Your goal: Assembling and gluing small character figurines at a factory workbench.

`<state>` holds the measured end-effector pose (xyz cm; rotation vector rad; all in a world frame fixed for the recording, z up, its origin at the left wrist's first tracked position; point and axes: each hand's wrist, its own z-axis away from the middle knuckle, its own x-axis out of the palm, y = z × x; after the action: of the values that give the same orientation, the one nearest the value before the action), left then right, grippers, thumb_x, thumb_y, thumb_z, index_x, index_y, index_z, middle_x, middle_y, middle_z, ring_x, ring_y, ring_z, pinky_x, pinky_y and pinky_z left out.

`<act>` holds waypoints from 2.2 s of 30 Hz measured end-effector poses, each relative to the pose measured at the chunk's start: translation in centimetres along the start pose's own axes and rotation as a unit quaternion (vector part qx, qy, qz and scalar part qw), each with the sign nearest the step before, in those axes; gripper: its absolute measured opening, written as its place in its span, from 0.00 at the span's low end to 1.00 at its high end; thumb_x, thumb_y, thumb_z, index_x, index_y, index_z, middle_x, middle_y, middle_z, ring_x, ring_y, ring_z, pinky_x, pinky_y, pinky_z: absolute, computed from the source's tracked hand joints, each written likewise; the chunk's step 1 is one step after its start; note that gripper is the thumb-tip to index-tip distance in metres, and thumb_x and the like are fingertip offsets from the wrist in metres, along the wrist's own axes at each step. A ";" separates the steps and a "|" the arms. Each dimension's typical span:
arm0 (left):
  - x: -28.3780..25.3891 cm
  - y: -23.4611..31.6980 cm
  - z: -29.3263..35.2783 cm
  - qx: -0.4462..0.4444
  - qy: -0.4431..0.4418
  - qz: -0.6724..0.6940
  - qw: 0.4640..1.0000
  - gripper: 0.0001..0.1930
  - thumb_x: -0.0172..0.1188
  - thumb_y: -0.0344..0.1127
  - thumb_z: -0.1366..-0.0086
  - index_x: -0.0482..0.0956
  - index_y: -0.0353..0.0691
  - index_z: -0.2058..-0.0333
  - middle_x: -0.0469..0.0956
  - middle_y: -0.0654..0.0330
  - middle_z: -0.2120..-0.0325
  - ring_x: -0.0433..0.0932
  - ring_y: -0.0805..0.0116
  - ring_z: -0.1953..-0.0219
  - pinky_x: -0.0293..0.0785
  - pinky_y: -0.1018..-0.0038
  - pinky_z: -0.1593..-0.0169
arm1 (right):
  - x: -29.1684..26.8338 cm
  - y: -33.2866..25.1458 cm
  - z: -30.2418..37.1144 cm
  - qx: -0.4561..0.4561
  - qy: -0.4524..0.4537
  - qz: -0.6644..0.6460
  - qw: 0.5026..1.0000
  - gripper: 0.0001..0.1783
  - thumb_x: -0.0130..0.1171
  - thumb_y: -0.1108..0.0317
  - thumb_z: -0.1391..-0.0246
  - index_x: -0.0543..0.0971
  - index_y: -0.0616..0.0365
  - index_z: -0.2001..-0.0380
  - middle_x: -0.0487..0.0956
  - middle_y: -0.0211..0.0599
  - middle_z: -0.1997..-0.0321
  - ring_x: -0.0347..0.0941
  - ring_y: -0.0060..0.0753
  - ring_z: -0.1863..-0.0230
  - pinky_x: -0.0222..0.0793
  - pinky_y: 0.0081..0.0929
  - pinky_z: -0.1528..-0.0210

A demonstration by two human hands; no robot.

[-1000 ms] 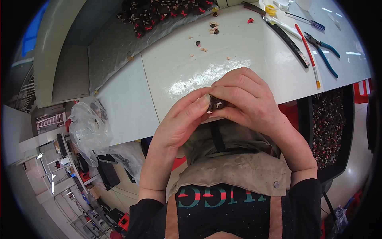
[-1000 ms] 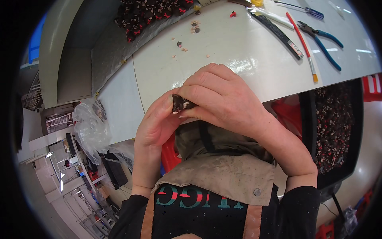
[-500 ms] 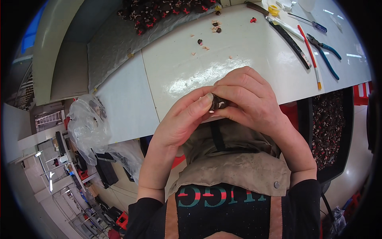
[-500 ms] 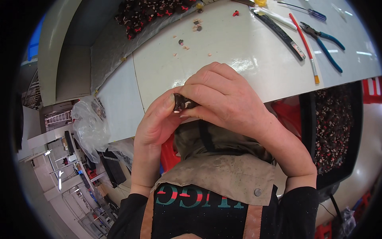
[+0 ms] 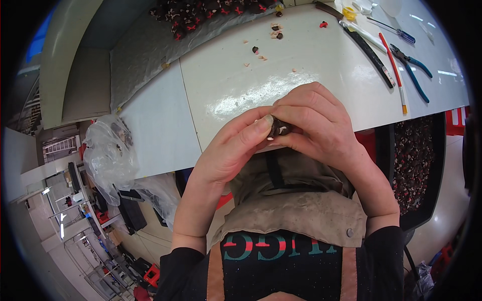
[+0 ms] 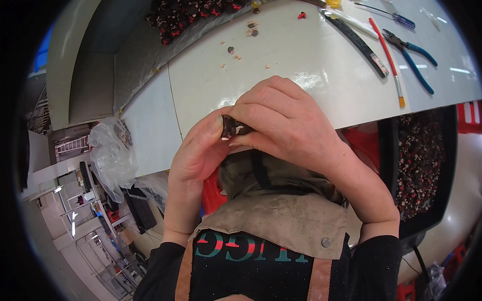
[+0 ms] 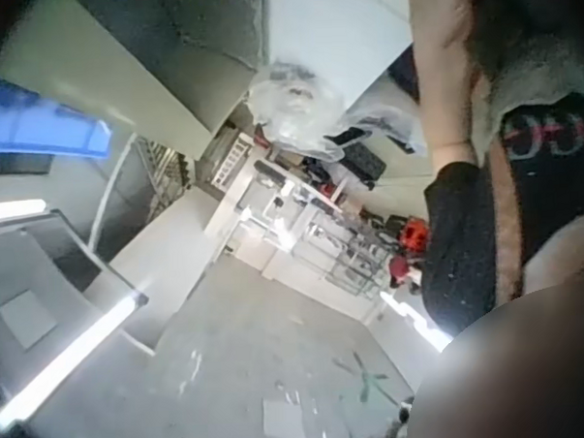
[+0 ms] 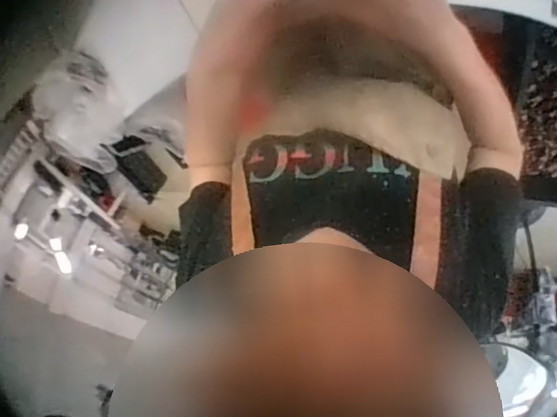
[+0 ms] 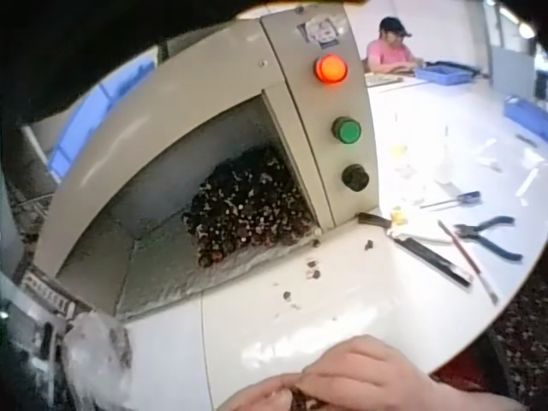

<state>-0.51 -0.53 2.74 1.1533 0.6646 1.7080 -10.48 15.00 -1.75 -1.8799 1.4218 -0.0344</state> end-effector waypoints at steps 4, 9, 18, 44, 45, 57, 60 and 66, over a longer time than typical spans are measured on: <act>0.1 0.0 0.0 0.001 -0.007 0.006 1.000 0.25 0.50 0.42 0.33 0.65 0.27 0.46 0.72 0.55 0.53 0.72 0.69 0.51 0.67 0.71 0.46 | -0.2 -0.1 0.0 0.005 -0.007 -0.003 1.000 0.22 0.71 0.70 0.69 0.77 0.58 0.65 0.77 0.34 0.65 0.73 0.38 0.64 0.71 0.29 0.63; -0.2 0.0 0.2 0.004 -0.020 0.024 1.000 0.24 0.52 0.44 0.33 0.68 0.32 0.46 0.73 0.57 0.54 0.71 0.71 0.50 0.65 0.74 0.44 | -0.1 -0.2 -0.1 0.004 -0.009 -0.003 1.000 0.22 0.71 0.70 0.69 0.77 0.58 0.64 0.77 0.34 0.65 0.73 0.38 0.64 0.71 0.29 0.63; -0.5 -0.1 0.0 -0.003 -0.019 0.021 1.000 0.23 0.52 0.44 0.33 0.68 0.32 0.46 0.73 0.57 0.54 0.72 0.71 0.51 0.66 0.75 0.45 | -0.1 -0.2 0.0 0.002 -0.007 0.003 1.000 0.22 0.71 0.69 0.69 0.77 0.58 0.65 0.77 0.34 0.65 0.73 0.38 0.64 0.71 0.29 0.63; -0.3 -2.5 0.0 0.225 0.118 -0.252 0.934 0.22 0.63 0.26 0.45 0.68 0.34 0.52 0.71 0.59 0.56 0.71 0.73 0.54 0.67 0.75 0.47 | 0.3 -0.6 -0.1 0.076 -0.048 -0.018 0.996 0.27 0.69 0.75 0.73 0.73 0.53 0.62 0.75 0.34 0.55 0.72 0.39 0.55 0.67 0.32 0.53; -0.4 -2.8 -0.1 0.236 0.124 -0.261 0.928 0.22 0.64 0.26 0.46 0.68 0.34 0.53 0.71 0.59 0.57 0.71 0.73 0.55 0.67 0.75 0.48 | 0.3 -0.6 -0.1 0.075 -0.059 -0.017 0.995 0.28 0.70 0.76 0.73 0.72 0.54 0.63 0.75 0.38 0.54 0.71 0.42 0.54 0.69 0.33 0.54; -0.8 -3.9 -1.0 0.310 0.172 -0.286 0.890 0.21 0.67 0.29 0.50 0.72 0.35 0.57 0.74 0.57 0.64 0.77 0.69 0.64 0.75 0.75 0.59 | 0.9 -0.9 0.0 0.129 -0.088 -0.014 0.988 0.24 0.69 0.78 0.71 0.72 0.56 0.65 0.74 0.37 0.56 0.72 0.38 0.57 0.74 0.28 0.61; -0.9 -3.5 -0.7 0.288 0.156 -0.309 0.893 0.21 0.66 0.26 0.48 0.71 0.33 0.55 0.74 0.60 0.61 0.74 0.75 0.60 0.71 0.78 0.54 | 1.2 -1.0 0.3 0.136 -0.072 -0.009 0.988 0.23 0.68 0.76 0.73 0.73 0.54 0.67 0.76 0.34 0.58 0.72 0.40 0.58 0.69 0.33 0.58; -0.8 -3.5 -0.6 0.283 0.163 -0.312 0.892 0.21 0.66 0.27 0.48 0.71 0.34 0.56 0.75 0.60 0.63 0.75 0.75 0.60 0.73 0.78 0.55 | 1.4 -1.1 0.4 0.124 -0.061 0.001 0.990 0.23 0.68 0.76 0.72 0.73 0.55 0.66 0.75 0.36 0.59 0.72 0.40 0.59 0.70 0.32 0.59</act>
<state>0.44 0.25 -0.66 0.8743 1.6315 1.1707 -8.87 14.10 -1.97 -1.6491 1.2736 -0.0884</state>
